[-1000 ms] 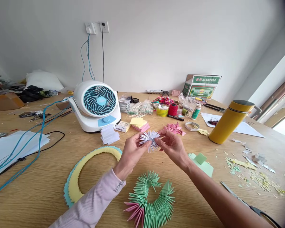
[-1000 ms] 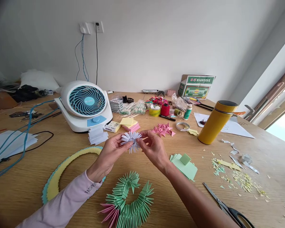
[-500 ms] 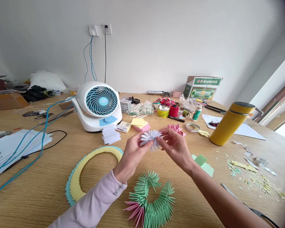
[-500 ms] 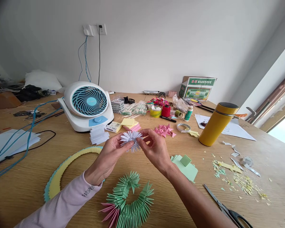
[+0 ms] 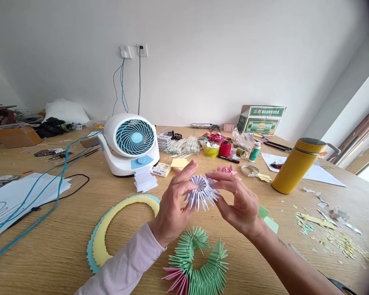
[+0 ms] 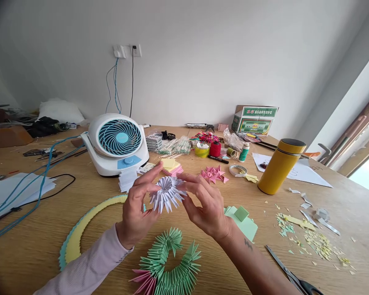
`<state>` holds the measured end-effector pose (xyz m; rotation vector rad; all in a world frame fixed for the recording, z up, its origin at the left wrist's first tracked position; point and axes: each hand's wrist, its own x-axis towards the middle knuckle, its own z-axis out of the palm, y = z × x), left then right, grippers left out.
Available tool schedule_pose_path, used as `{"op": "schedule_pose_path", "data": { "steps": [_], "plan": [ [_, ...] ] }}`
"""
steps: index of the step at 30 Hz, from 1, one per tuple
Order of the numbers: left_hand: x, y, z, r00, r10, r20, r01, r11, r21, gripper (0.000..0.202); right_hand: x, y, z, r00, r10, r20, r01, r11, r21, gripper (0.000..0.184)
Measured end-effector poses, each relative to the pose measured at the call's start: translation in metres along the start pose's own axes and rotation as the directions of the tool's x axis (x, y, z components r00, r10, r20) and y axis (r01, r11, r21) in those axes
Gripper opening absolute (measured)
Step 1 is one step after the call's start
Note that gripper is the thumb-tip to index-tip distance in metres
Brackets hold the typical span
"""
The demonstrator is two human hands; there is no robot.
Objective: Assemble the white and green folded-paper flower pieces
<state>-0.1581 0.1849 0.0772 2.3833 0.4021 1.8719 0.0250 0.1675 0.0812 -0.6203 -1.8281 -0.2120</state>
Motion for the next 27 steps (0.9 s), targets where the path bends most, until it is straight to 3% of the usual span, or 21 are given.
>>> {"op": "schedule_pose_path", "data": {
  "steps": [4,11,27],
  "plan": [
    [0.005,-0.002,-0.008,0.992,0.119,-0.050,-0.113,0.986,0.122,0.025,0.001,-0.008,-0.003,0.994,-0.111,-0.026,0.108,0.990,-0.088,0.034],
    [0.014,0.003,-0.018,0.970,0.240,-0.044,-0.213,0.922,0.323,0.023,-0.005,-0.008,0.000,0.987,-0.140,-0.076,0.136,0.989,-0.051,0.038],
    [0.020,0.006,-0.028,0.943,0.325,0.075,-0.328,0.861,0.389,0.026,-0.003,-0.009,0.001,0.983,-0.160,-0.087,0.155,0.985,-0.070,0.039]
  ]
}}
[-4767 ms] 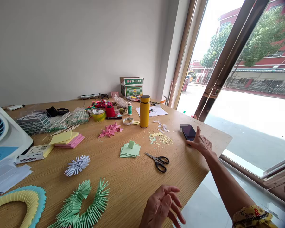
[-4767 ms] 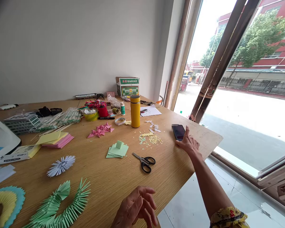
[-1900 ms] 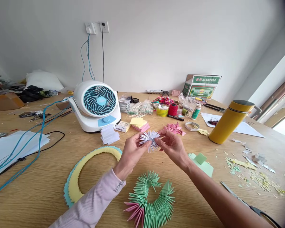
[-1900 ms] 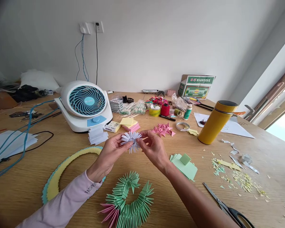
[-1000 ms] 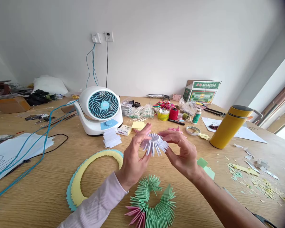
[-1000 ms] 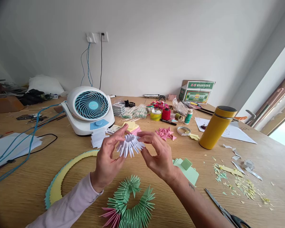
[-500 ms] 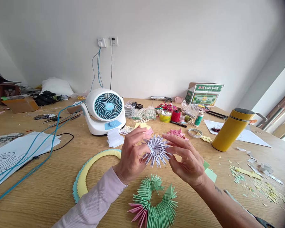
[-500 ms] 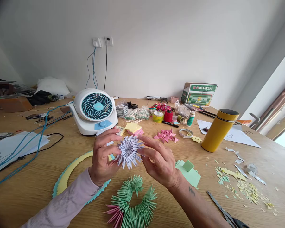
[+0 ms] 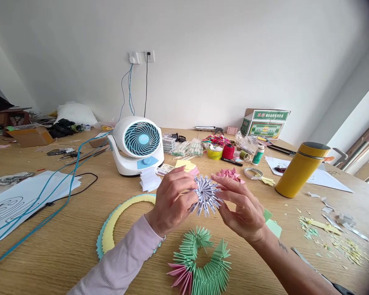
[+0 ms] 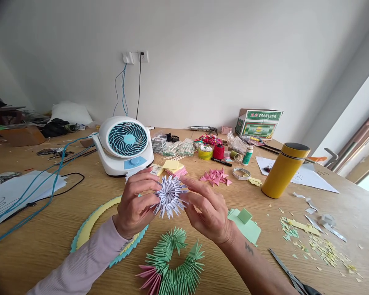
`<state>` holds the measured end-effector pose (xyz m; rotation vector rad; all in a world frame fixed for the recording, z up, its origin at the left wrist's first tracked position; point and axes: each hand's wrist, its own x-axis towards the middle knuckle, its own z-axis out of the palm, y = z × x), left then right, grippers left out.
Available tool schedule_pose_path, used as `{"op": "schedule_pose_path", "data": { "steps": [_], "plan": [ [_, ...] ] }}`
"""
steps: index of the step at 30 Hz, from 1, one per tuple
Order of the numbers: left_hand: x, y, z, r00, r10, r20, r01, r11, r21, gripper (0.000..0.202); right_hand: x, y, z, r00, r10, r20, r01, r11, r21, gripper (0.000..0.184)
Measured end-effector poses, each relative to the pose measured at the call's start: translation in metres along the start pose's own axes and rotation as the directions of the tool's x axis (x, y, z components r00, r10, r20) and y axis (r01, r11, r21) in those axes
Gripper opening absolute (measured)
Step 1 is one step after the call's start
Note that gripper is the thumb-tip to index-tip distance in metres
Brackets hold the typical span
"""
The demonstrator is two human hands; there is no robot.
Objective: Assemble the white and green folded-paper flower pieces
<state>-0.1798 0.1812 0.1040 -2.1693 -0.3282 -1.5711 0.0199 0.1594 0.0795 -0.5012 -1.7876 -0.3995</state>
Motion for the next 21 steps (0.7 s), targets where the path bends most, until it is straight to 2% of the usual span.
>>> {"op": "schedule_pose_path", "data": {
  "steps": [4,11,21],
  "plan": [
    [-0.0014,-0.0015,-0.0005,1.000,0.026,0.011,-0.026,0.999,-0.028,0.027,-0.0016,0.0009,0.0005,1.000,-0.015,0.007,0.015,1.000,0.003,0.040],
    [-0.0007,-0.0015,0.0013,1.000,0.006,-0.006,-0.006,0.998,-0.057,0.028,-0.0002,-0.0005,-0.0026,1.000,-0.010,0.021,0.010,1.000,-0.024,0.039],
    [-0.0052,-0.0006,0.0069,0.993,-0.116,-0.011,0.114,0.985,-0.129,0.023,0.0051,0.0002,-0.0043,0.999,-0.011,0.046,0.013,0.999,-0.033,0.040]
  ]
}}
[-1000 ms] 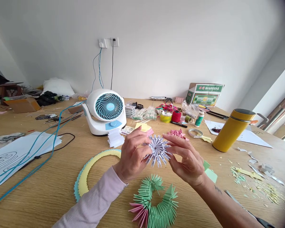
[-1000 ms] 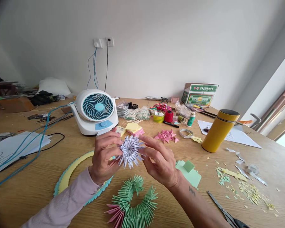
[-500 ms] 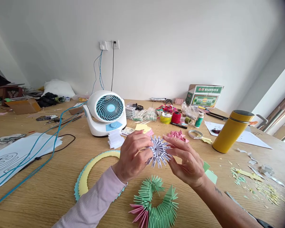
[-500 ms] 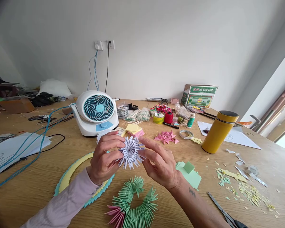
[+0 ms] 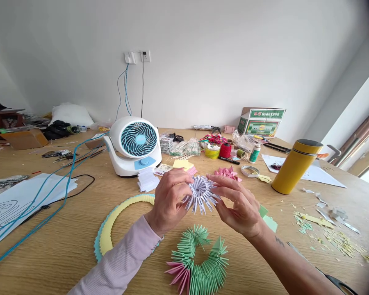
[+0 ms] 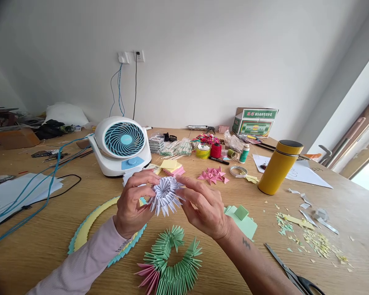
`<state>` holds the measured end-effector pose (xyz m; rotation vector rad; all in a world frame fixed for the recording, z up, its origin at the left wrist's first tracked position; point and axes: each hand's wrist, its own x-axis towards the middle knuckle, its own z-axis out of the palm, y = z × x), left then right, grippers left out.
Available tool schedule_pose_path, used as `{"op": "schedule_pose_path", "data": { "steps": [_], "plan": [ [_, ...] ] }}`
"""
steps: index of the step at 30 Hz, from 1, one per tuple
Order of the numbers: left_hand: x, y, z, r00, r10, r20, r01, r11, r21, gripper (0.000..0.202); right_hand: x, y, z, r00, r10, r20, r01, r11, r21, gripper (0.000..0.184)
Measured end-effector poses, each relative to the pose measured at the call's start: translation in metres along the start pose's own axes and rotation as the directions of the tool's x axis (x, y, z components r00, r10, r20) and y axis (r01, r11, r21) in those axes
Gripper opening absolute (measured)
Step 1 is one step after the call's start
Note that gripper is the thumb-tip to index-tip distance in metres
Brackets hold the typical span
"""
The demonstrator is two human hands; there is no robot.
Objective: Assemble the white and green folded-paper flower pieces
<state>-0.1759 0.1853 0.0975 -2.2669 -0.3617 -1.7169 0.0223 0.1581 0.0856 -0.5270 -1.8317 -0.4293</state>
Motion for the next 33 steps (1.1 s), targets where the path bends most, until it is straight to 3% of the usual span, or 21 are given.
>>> {"op": "schedule_pose_path", "data": {
  "steps": [13,33],
  "plan": [
    [-0.0008,-0.0029,0.0014,1.000,0.027,0.008,-0.027,1.000,-0.001,0.025,-0.0003,0.0016,-0.0004,0.999,-0.030,0.011,0.031,0.999,-0.025,0.037],
    [-0.0051,-0.0033,0.0062,0.999,-0.047,0.011,0.047,0.992,-0.115,0.033,-0.0032,0.0023,0.0020,1.000,-0.013,0.022,0.013,1.000,-0.013,0.036]
  ]
}}
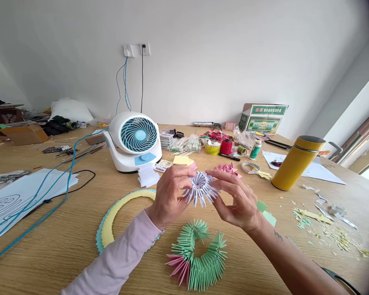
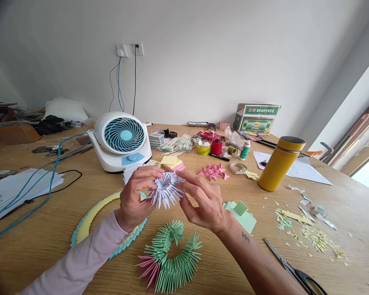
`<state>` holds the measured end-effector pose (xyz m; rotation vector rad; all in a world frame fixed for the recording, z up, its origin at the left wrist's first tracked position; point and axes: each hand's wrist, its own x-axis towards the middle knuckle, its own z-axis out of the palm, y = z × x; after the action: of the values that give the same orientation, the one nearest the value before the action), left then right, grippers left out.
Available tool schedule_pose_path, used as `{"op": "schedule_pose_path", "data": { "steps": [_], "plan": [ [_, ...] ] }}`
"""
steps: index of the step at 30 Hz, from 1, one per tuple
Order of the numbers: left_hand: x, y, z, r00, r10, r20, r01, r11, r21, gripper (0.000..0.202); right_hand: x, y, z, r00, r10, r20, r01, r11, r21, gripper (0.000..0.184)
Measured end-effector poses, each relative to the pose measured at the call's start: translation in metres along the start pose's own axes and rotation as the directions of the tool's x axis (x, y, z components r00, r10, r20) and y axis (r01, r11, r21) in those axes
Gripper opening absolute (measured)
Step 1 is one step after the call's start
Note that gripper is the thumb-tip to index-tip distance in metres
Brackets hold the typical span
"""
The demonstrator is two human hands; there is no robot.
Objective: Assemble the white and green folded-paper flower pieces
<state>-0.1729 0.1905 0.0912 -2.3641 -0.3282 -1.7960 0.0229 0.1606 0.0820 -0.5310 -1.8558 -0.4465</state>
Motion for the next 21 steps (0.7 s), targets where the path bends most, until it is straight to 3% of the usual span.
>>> {"op": "schedule_pose_path", "data": {
  "steps": [21],
  "plan": [
    [-0.0016,-0.0006,0.0011,1.000,-0.015,0.008,0.015,0.999,-0.038,0.033,-0.0018,0.0012,0.0000,1.000,0.019,0.003,-0.019,0.999,0.038,0.039]
  ]
}}
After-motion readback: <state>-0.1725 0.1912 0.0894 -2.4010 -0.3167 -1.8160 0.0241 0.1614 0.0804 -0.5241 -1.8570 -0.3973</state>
